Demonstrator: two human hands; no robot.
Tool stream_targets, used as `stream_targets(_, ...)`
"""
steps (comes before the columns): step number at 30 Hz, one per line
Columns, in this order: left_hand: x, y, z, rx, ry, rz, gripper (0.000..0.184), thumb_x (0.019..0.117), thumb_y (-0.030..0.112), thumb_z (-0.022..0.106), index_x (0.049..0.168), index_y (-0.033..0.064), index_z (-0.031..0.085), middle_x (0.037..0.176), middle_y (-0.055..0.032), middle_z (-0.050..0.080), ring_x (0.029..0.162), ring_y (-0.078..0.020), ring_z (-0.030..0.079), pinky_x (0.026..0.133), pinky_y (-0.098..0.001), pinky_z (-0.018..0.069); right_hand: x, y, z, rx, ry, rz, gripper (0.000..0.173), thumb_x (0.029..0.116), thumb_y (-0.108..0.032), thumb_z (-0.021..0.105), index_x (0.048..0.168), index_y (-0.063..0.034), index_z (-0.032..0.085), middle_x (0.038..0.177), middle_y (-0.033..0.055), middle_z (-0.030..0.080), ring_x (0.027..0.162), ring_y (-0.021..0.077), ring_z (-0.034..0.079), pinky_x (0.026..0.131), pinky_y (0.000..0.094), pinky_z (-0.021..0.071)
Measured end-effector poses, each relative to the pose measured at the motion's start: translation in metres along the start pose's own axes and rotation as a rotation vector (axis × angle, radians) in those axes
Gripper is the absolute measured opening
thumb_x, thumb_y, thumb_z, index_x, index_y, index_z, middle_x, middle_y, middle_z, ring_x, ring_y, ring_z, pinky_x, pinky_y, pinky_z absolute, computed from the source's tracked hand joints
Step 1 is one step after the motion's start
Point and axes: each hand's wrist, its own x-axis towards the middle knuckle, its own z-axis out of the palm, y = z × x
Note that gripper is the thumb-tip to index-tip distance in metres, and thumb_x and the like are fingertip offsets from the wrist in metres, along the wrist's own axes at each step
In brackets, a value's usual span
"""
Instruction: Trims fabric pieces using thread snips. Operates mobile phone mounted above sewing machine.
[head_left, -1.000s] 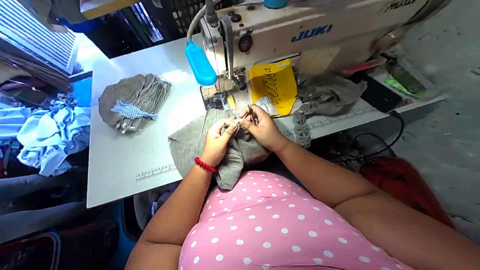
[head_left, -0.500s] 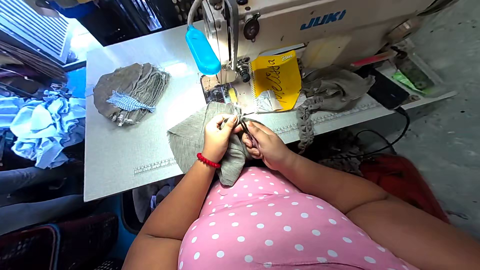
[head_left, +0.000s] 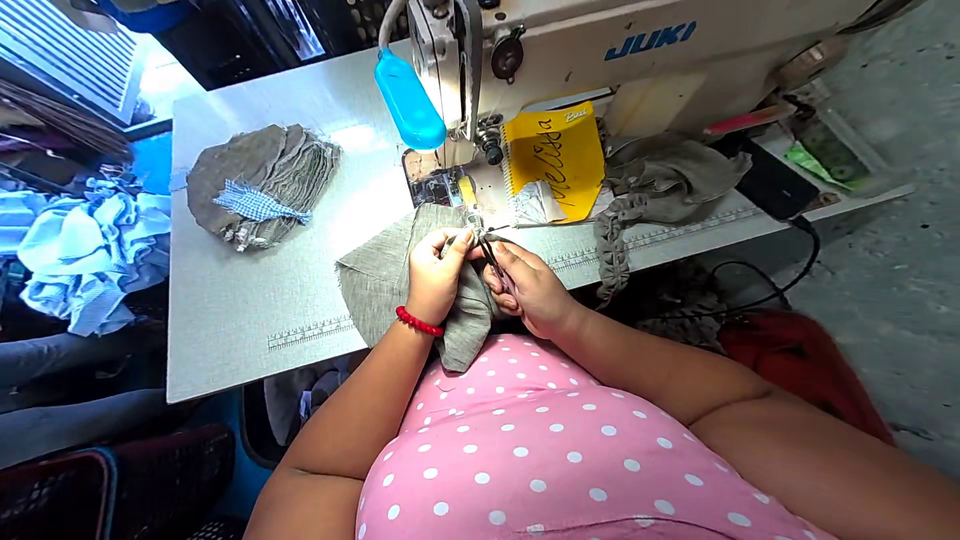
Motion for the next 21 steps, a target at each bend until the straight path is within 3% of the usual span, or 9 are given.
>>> stream_targets(11, -0.0013, -0.0008, 0.0002, -0.001, -0.006, -0.003, 0.017, 0.1045, 0.024, 0.060, 0.105, 0.0089, 0.068, 0.080, -0.0012, 0.072, 0.065, -0.0052, 0.067, 0.061, -0.0207, 0.0558, 0.0017, 0.0012, 0.0001, 0.009, 0.009, -0.012, 0.039, 0.1124, -0.038, 0.029, 0.117, -0.0154, 0.060, 0.063, -0.0041, 0.044, 0.043, 0.0027, 0.032, 0.040, 0.0168, 0.0304)
stream_targets(21, -0.0015, -0.0030, 0.0001, 0.038, 0.010, 0.024, 0.016, 0.1040, 0.022, 0.060, 0.099, 0.0105, 0.069, 0.077, 0.0005, 0.065, 0.061, -0.0047, 0.059, 0.056, -0.0196, 0.0508, 0.0037, -0.0014, -0.0049, -0.045, -0.024, -0.044, 0.038, 0.1119, -0.037, 0.034, 0.110, -0.0134, 0.063, 0.061, -0.0040, 0.043, 0.042, 0.0028, 0.032, 0.040, 0.0165, 0.0285)
